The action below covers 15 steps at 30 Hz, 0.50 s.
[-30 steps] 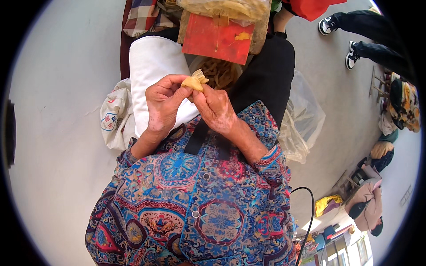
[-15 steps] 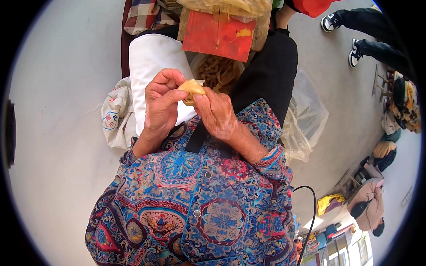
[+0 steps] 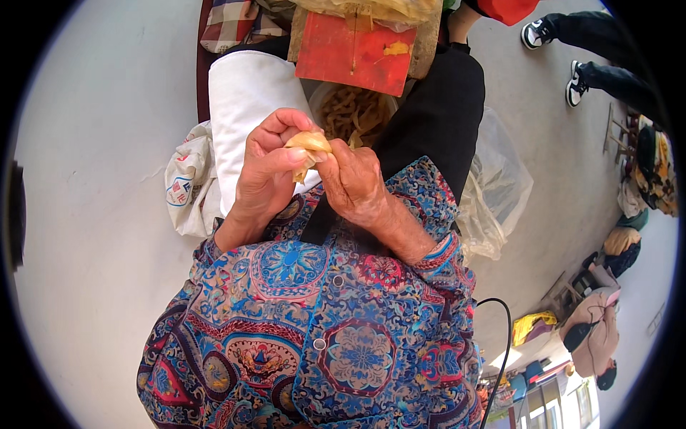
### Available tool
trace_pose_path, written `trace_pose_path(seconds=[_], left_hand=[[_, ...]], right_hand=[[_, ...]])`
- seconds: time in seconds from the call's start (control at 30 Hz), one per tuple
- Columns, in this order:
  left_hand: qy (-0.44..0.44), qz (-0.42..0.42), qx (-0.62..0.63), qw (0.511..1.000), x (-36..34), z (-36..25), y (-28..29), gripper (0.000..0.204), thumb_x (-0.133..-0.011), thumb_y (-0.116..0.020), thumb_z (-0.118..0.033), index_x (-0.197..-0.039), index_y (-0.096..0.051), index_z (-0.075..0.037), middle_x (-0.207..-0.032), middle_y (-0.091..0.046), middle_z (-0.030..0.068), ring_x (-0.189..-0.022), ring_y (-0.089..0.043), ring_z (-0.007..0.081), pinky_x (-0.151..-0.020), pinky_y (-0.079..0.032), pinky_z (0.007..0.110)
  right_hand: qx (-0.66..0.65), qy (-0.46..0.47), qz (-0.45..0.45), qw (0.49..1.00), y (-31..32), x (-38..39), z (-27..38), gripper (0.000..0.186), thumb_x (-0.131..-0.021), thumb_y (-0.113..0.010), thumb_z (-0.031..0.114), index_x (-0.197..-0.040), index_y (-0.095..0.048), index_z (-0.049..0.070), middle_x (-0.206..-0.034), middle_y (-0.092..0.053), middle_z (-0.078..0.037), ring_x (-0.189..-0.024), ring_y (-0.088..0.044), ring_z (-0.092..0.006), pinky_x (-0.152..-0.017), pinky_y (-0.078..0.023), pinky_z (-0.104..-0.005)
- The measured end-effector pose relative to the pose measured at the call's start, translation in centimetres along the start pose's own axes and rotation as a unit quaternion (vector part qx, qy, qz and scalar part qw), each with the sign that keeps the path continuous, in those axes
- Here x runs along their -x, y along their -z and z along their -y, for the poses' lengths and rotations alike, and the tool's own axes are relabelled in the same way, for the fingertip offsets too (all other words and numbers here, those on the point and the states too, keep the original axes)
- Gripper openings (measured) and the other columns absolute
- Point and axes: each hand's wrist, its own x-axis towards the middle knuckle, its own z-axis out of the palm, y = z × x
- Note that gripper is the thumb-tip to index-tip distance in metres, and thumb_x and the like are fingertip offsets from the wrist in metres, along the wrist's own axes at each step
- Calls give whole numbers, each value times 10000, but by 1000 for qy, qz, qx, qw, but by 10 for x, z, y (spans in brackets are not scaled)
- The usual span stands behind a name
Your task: The person sits on the floor and peels thin strips from dried vegetable pieces by hand. They repeatedly pull off the outer layer and place the peeled pieces into a white bowl on their lap.
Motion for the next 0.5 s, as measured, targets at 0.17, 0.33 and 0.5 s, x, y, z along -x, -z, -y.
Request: trace_pose_path(seconds=[0.17,0.33,0.5], left_hand=[[-74,-40,-224,971,-3,9,6,273,-764,-626,-38,-1015,-548,35,-916,-626,92,-745,-591,115,-631,-469,221],[62,-23,-342,937,2,3,14,166,-831,-560,-98,-885,-606,52,-740,-619,66,-626,-580,108,-573,-481,230],[164,-72,-113,977,1,12,9,221,-883,-512,-154,-855,-616,38,-674,-600,60,-538,-562,97,-501,-479,218]], right_hand=[[69,-18,4,997,-5,11,-9,143,-770,-618,29,-875,-542,-31,-743,-533,-111,-529,-539,-229,-421,-395,-330],[128,-10,20,991,0,13,-14,214,-760,-648,84,-914,-537,-14,-721,-547,-102,-522,-551,-213,-457,-436,-334],[165,6,56,985,1,16,-19,253,-754,-682,144,-912,-538,10,-733,-560,-91,-527,-556,-204,-487,-468,-330]])
